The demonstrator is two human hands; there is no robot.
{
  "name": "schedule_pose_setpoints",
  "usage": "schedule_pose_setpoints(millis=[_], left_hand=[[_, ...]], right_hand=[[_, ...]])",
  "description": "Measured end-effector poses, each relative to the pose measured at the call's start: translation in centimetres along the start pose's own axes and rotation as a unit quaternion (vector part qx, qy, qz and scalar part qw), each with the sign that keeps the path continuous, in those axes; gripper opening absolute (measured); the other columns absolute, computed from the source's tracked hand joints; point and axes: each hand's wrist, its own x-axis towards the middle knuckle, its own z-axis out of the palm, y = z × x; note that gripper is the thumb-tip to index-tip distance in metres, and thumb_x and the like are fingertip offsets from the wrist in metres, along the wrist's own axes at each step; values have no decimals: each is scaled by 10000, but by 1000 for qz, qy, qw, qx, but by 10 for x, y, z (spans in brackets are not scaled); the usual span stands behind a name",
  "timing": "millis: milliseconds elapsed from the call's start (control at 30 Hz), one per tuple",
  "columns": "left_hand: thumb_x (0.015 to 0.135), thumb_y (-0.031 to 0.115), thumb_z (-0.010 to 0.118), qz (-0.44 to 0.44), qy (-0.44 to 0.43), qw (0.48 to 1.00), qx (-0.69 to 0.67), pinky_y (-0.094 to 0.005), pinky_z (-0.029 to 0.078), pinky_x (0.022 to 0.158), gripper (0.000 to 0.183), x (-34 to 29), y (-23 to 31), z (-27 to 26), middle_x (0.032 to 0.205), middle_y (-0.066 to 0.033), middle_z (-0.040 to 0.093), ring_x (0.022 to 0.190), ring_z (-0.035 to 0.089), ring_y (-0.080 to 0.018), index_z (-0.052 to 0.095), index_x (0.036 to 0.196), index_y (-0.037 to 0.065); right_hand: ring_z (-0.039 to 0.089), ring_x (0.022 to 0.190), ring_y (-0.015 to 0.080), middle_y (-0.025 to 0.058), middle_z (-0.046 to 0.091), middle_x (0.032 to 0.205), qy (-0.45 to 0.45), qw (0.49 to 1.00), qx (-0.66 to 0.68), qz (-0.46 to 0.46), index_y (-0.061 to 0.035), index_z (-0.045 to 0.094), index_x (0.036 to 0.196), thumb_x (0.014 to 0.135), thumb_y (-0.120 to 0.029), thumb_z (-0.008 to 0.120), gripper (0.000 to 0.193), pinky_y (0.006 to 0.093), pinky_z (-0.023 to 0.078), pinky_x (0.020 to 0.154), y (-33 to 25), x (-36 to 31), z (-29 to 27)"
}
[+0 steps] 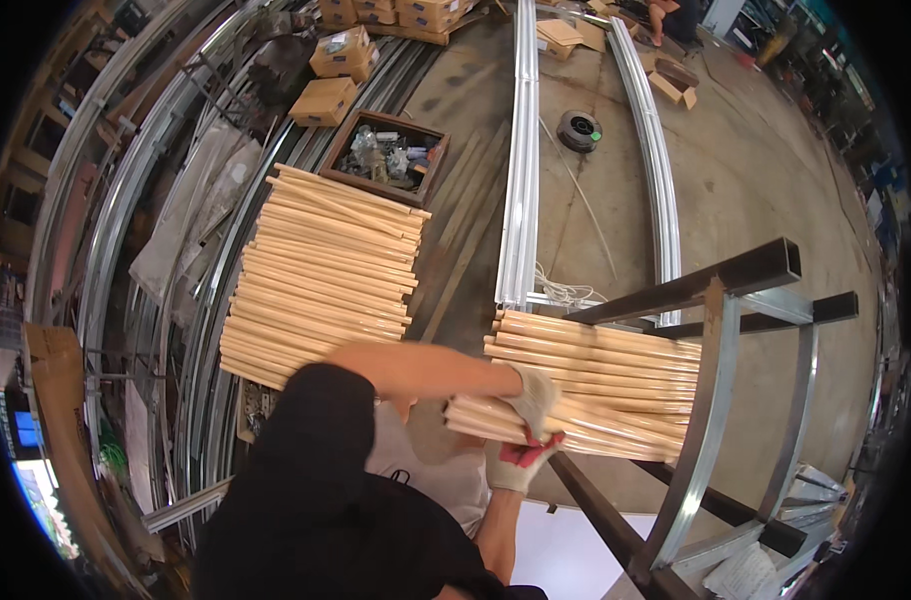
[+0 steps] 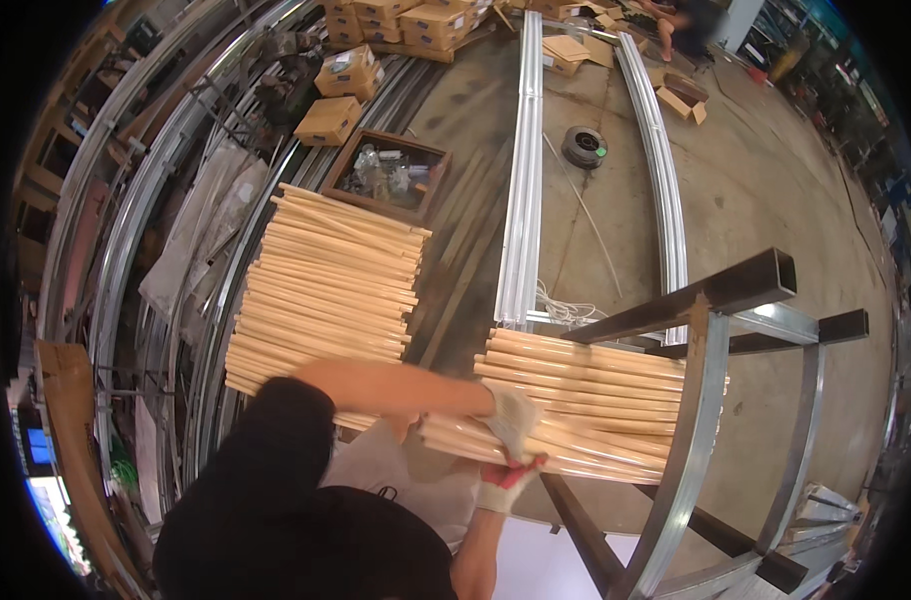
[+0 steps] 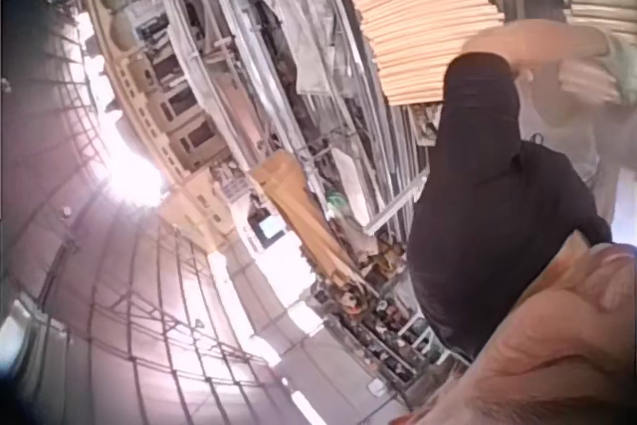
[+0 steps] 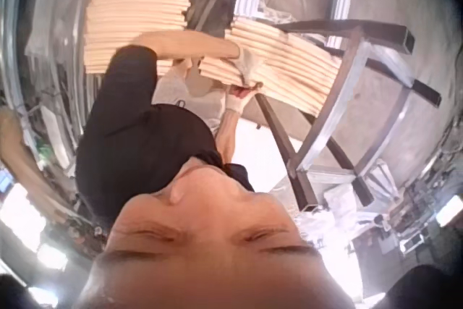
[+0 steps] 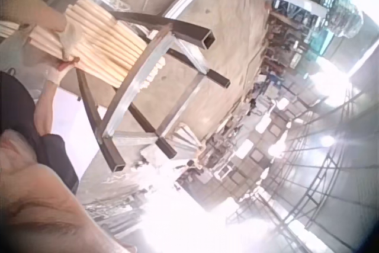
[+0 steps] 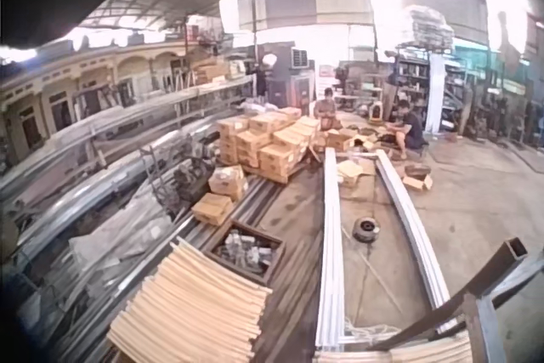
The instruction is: The person picks up several metal pipes from a cutting machine, places them onto a metal rack, and then moves the entire rack to a different area of the fabrication floor.
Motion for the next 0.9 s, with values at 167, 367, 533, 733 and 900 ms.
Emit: schedule_pose_setpoints(millis=[167,367,533,733,900], left_hand=[[649,593,827,12,-15,1000,19,-425,546,917,892,-204,4,-90,1117,-266,698,1051,692,-380,606,1214,-60],[696,531,819,-193,-23,979,-52,-434,542,930,813,-438,-36,-116,1108,-236,694,1054,687,-365,580,1250,-13],[702,479,836,-326,56,921,-206,-440,532,973,898,-581,-68,-66,1199,-262,671,1135,669,-374,512,1367,-30],[687,487,875,-420,283,763,-402,-420,516,1008,984,-683,-117,61,1238,-268,656,1163,660,-383,470,1433,-11],[692,519,892,-374,465,602,-530,-395,546,950,948,-633,-220,194,1195,-212,677,1076,689,-301,511,1379,-12]], right_hand=[[621,1233,303,104,618,1390,-94,985,5,147,-200,467,1481,928,-593,682,711,512,554,967,76,-110,122],[580,1265,263,88,562,1421,-276,868,85,404,-93,431,1484,998,-406,679,629,454,478,1109,213,-214,227],[591,1261,215,90,588,1387,-234,797,-12,557,-63,469,1458,1009,-247,680,529,400,472,1125,310,-266,266],[620,1208,216,109,612,1340,-218,742,-226,593,-44,507,1426,1017,-170,658,454,368,515,1066,411,-288,288],[694,1047,270,124,677,1202,-158,715,-354,582,2,560,1345,994,-164,680,406,418,618,880,495,-228,282]])
